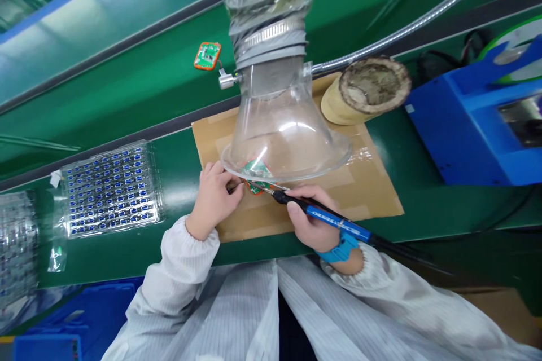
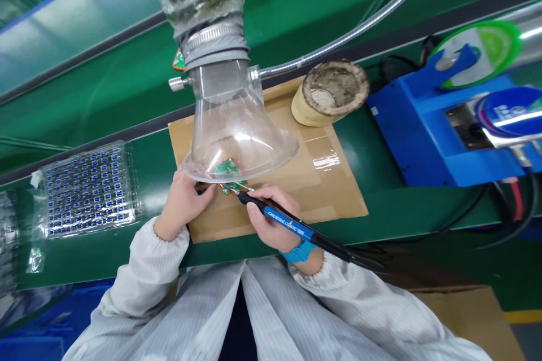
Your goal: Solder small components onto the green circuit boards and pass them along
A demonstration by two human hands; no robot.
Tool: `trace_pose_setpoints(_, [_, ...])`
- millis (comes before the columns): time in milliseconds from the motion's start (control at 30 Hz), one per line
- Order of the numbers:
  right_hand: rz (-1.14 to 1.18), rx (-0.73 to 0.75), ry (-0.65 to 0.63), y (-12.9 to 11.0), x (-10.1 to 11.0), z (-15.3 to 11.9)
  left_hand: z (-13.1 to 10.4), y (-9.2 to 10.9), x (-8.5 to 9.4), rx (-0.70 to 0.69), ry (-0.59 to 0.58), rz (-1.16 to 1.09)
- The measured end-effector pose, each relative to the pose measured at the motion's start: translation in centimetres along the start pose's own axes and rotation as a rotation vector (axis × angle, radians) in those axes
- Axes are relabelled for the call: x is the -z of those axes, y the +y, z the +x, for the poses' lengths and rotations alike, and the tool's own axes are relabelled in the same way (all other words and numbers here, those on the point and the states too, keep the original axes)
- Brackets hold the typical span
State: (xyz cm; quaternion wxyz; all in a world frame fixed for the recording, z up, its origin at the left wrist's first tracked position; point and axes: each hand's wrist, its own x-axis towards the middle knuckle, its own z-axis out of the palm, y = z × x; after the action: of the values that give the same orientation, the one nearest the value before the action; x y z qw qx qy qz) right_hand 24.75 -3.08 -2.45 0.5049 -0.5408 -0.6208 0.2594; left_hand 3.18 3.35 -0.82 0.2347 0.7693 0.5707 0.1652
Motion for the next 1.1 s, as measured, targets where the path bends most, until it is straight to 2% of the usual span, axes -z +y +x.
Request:
trace_pose_setpoints(167, [-0.013, -0.017, -0.008, -0.2, -0.2, 0.3, 0.2, 0.1, 0.1, 0.032, -0.037, 0.020])
trace_pose_setpoints(533, [0.030, -0.020, -0.002, -0.1, -0.3, 0.1, 0.3, 0.2, 0.1, 0.034, -0.023, 0.018])
trace_pose_setpoints(700, [0.083, -0.127, 0.103, 1.2, 0.2, -0.9, 0.3, 0.3, 0.1, 0.038, -0.018, 0.021])
trace_pose_setpoints(867, [0.166, -0.263, 0.288, 2.8, 1.0, -0.5, 0.4, 0.4, 0.2, 0.034, -0.028, 0.020])
trace_pose_setpoints(967, [0.209, -0.300, 0.289, 3.1, 1.3, -0.1, 0.5, 0.5, 0.3, 0.029, -0.034, 0.022])
trace_pose_setpoints(1100, [0.221, -0.277, 0.286, 3.0, 1.2, 0.0, 0.6, 0.6, 0.4, 0.027, -0.043, 0.033])
